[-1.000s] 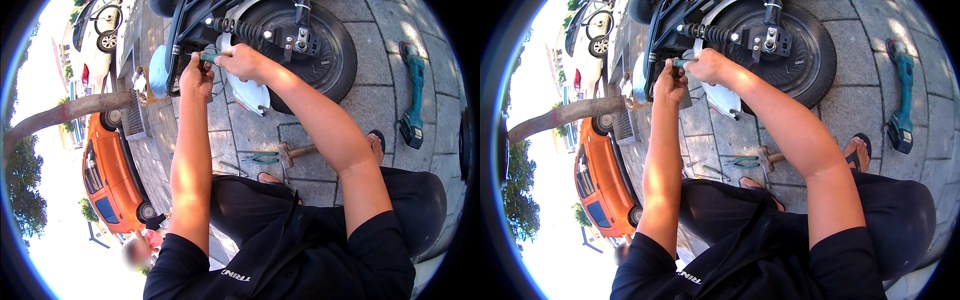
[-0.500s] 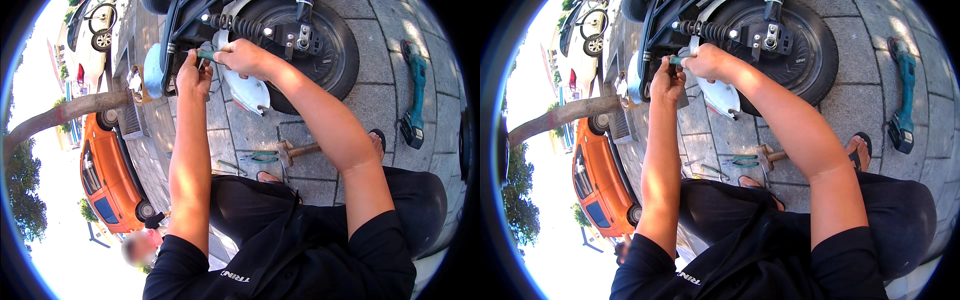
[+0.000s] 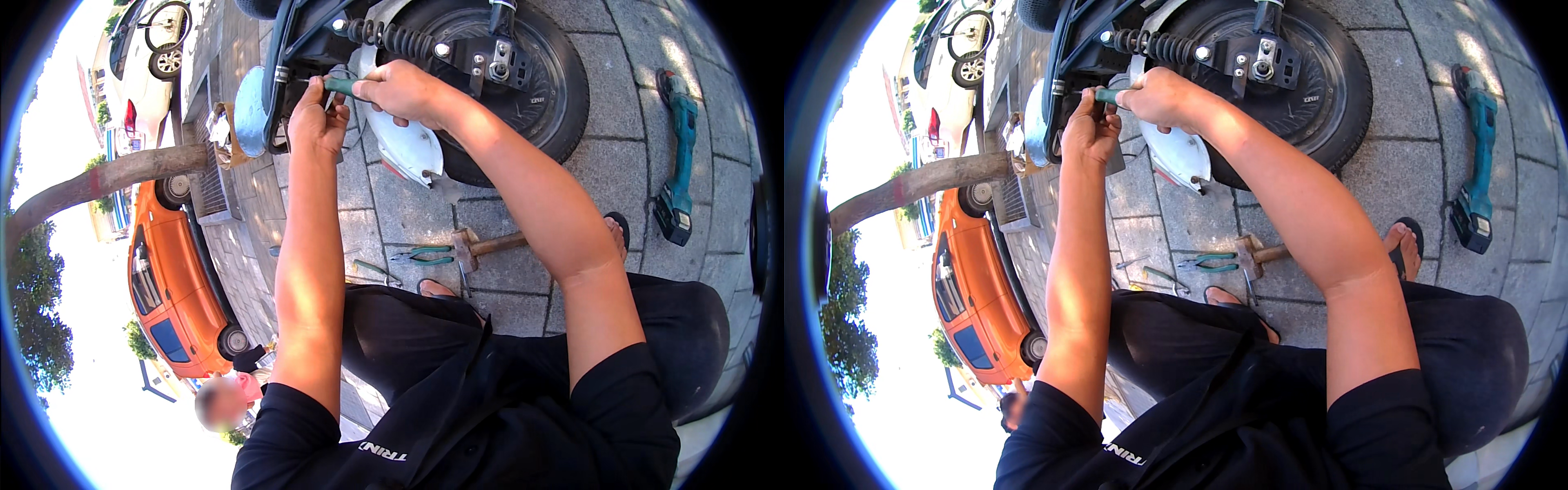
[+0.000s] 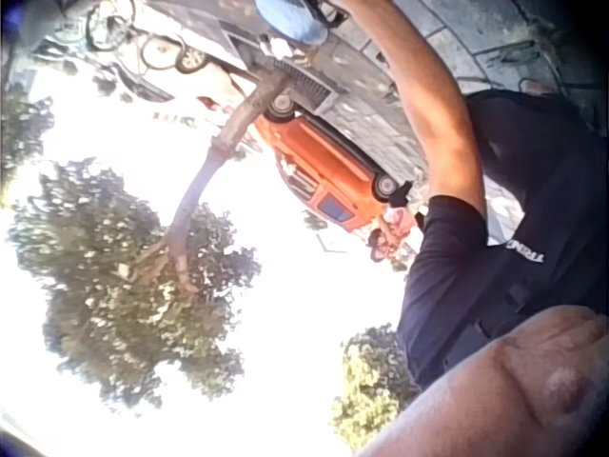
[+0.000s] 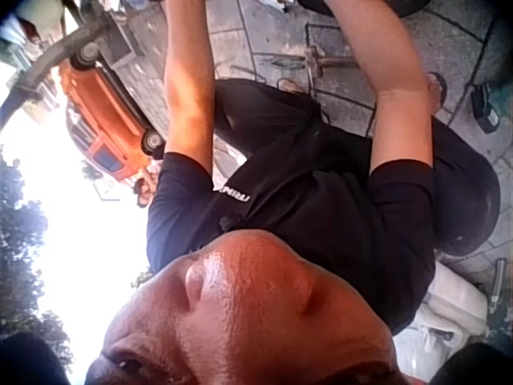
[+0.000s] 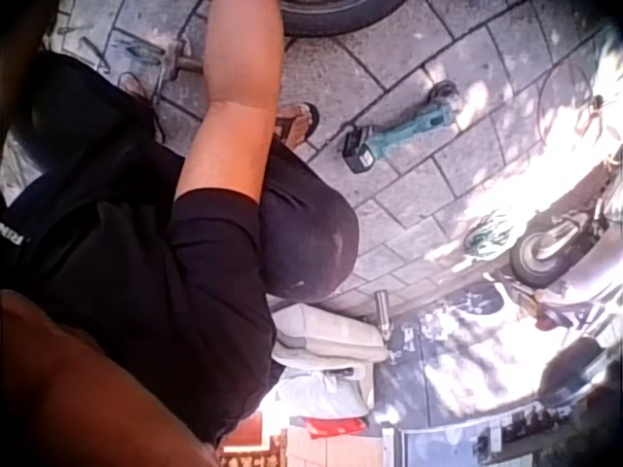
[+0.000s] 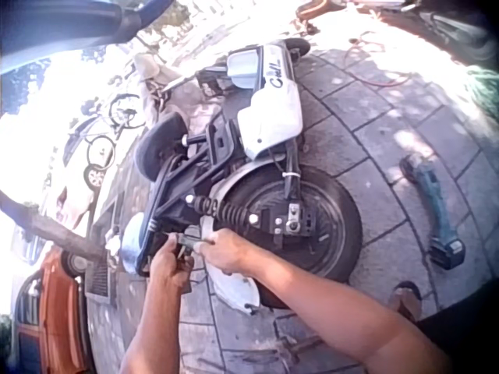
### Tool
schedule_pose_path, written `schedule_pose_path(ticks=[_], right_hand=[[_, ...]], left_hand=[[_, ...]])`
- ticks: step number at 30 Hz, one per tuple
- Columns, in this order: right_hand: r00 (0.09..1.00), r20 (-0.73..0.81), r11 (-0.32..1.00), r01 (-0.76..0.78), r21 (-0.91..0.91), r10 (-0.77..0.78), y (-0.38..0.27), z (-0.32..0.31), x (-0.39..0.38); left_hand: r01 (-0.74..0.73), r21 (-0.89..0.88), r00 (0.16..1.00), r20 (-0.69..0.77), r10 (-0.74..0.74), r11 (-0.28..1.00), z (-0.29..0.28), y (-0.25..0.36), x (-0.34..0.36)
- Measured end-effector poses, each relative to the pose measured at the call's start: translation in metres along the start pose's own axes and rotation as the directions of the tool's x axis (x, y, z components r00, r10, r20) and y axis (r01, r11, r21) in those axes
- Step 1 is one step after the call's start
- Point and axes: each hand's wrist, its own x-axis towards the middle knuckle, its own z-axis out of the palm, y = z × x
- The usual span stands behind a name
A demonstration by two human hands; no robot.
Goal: The person uses an angle grinder to cut a metal bracket on the rear fender of a white scooter. They then use a hammer and screwdriver to adjust and secure the bracket near the rear wheel.
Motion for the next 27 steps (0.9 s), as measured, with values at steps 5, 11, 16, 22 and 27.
schedule_pose_path(ticks=[5, 11, 16, 22, 27], right_hand=[[1.0, -0.006, 0.999, -0.005, -0.033, 0.004, -0.001, 0.0, 0.002], [1.0, -0.002, 0.996, 0.016, -0.083, -0.016, -0.005, -0.002, 0.003], [1.0, -0.014, 0.992, 0.007, -0.126, -0.009, -0.023, 0.002, 0.0], [0.987, 0.027, 0.979, -0.157, -0.128, 0.161, -0.049, 0.006, 0.017], [0.998, -0.066, 0.953, -0.003, -0.301, -0.017, -0.03, 0.025, 0.029]], left_hand=[[-0.005, -0.007, 1.0, 0.001, 0.005, 1.0, -0.001, -0.001, 0.005], [0.002, -0.018, 1.0, 0.031, -0.001, 1.0, -0.003, 0.0, 0.007], [-0.017, -0.034, 1.0, 0.018, 0.018, 0.999, -0.001, 0.001, 0.004], [-0.567, 0.676, 0.684, 0.069, 0.726, 0.47, -0.019, 0.037, -0.035], [-0.314, 0.936, 0.594, 0.323, 0.737, -0.157, -0.065, 0.054, -0.003]])
